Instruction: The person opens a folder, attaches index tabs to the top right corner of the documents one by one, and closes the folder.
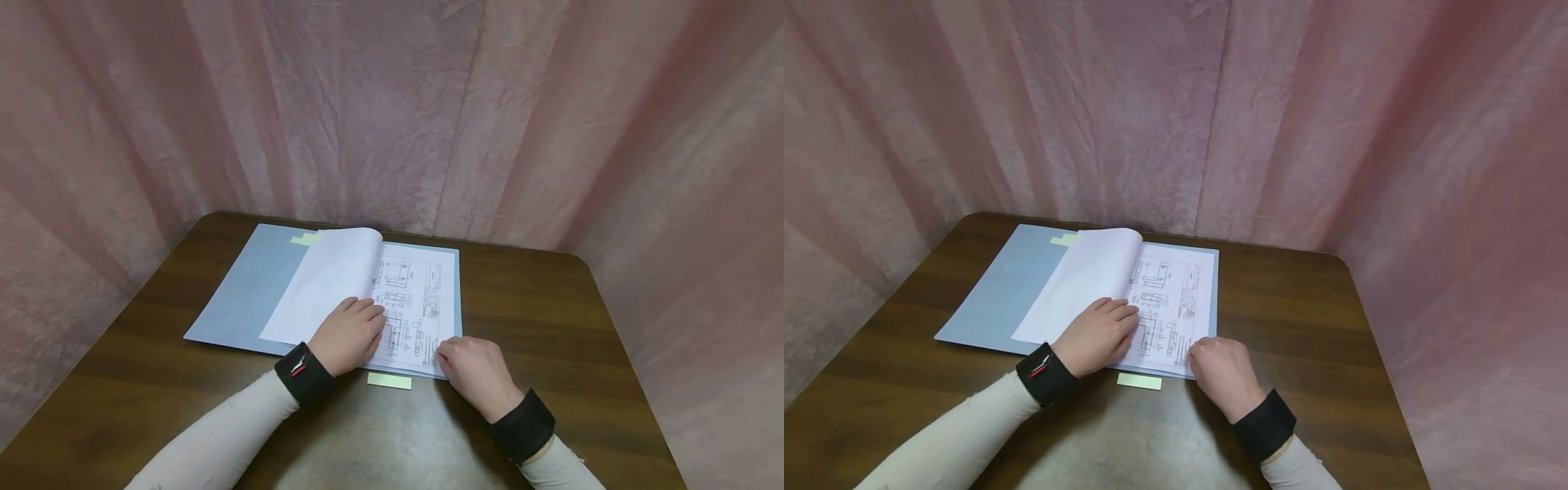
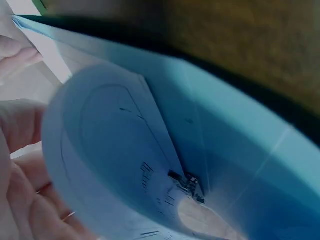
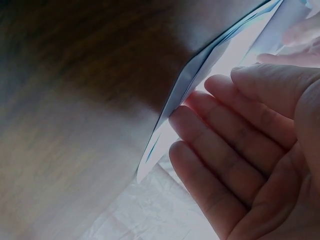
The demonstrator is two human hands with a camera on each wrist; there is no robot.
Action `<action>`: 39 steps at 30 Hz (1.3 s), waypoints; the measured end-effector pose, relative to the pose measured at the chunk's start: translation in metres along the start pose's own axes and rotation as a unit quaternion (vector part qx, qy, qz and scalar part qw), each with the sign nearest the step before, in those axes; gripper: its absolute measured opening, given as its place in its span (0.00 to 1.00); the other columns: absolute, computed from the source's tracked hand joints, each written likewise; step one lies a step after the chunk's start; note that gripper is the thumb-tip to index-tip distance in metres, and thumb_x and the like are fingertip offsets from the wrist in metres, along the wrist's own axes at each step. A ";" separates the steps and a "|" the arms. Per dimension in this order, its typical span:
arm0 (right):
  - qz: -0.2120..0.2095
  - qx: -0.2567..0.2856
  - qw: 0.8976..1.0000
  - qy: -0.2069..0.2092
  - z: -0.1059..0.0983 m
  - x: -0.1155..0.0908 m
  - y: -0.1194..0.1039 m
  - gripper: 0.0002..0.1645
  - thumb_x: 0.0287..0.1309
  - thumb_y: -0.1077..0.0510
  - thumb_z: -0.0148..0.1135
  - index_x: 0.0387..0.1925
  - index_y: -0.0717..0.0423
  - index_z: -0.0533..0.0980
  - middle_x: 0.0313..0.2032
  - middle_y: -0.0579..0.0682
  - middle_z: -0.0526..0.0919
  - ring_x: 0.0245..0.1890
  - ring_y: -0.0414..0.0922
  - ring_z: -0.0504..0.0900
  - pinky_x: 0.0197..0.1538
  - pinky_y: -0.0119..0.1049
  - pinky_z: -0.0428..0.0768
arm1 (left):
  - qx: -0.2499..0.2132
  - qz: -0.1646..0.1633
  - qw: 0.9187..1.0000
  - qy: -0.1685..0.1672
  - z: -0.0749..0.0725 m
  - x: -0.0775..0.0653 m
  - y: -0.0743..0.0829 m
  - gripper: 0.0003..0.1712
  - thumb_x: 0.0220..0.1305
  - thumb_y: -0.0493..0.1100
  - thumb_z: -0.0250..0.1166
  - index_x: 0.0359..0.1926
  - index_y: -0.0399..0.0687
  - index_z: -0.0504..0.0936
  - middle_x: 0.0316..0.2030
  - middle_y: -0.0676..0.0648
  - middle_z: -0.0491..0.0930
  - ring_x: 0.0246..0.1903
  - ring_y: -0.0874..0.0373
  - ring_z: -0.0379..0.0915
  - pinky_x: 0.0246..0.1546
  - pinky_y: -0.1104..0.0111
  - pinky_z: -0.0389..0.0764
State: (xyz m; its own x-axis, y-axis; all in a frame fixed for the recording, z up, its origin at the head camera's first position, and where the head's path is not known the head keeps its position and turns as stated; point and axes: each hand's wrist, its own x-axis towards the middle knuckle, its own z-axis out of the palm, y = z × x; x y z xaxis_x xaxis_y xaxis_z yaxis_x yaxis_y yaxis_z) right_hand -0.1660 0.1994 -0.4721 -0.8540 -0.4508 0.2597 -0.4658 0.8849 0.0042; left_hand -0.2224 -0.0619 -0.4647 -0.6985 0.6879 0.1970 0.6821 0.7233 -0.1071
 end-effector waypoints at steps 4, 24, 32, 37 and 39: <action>0.002 -0.006 1.000 -0.005 -0.001 0.000 0.000 0.08 0.56 0.50 0.70 0.24 0.43 0.82 0.17 0.36 0.71 0.17 0.35 0.64 0.21 0.30 0.62 | 0.012 -0.023 0.999 -0.019 0.003 0.002 -0.002 0.24 0.64 0.54 0.65 0.55 0.46 0.84 0.56 0.47 0.81 0.61 0.49 0.72 0.63 0.51 0.65; 0.023 -0.004 1.000 -0.006 -0.010 -0.010 0.007 0.06 0.55 0.50 0.71 0.25 0.44 0.84 0.16 0.36 0.68 0.16 0.36 0.64 0.21 0.31 0.62 | 0.009 -0.082 0.995 -0.056 0.005 0.013 0.013 0.24 0.62 0.46 0.69 0.58 0.45 0.82 0.58 0.44 0.79 0.63 0.49 0.70 0.58 0.56 0.72; 0.021 -0.014 1.000 0.003 -0.010 -0.014 0.007 0.11 0.58 0.52 0.67 0.20 0.42 0.79 0.13 0.36 0.62 0.15 0.36 0.62 0.19 0.31 0.59 | -0.003 -0.065 0.997 -0.047 0.000 0.009 0.013 0.21 0.65 0.43 0.66 0.58 0.45 0.82 0.57 0.44 0.79 0.61 0.47 0.70 0.56 0.54 0.73; 0.019 -0.017 1.000 0.004 -0.009 -0.012 0.006 0.12 0.58 0.52 0.67 0.20 0.43 0.79 0.13 0.36 0.61 0.15 0.36 0.62 0.19 0.31 0.59 | -0.010 -0.070 0.997 -0.042 -0.001 0.008 0.010 0.21 0.66 0.46 0.65 0.58 0.46 0.82 0.56 0.45 0.79 0.54 0.48 0.72 0.53 0.55 0.75; 0.017 -0.017 1.000 0.003 -0.008 -0.010 0.005 0.11 0.58 0.51 0.67 0.21 0.43 0.79 0.13 0.36 0.61 0.15 0.37 0.62 0.19 0.31 0.59 | -0.012 -0.074 0.996 -0.042 0.000 0.008 0.008 0.21 0.65 0.47 0.66 0.58 0.46 0.82 0.56 0.45 0.79 0.53 0.48 0.71 0.53 0.56 0.75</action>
State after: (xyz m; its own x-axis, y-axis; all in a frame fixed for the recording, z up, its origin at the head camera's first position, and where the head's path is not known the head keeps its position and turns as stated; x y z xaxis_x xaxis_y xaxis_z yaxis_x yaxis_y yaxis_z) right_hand -0.1582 0.2094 -0.4668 -0.8681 -0.4194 0.2655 -0.4278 0.9034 0.0285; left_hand -0.2226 -0.0507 -0.4638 -0.8070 0.5767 0.1276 0.5741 0.8166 -0.0597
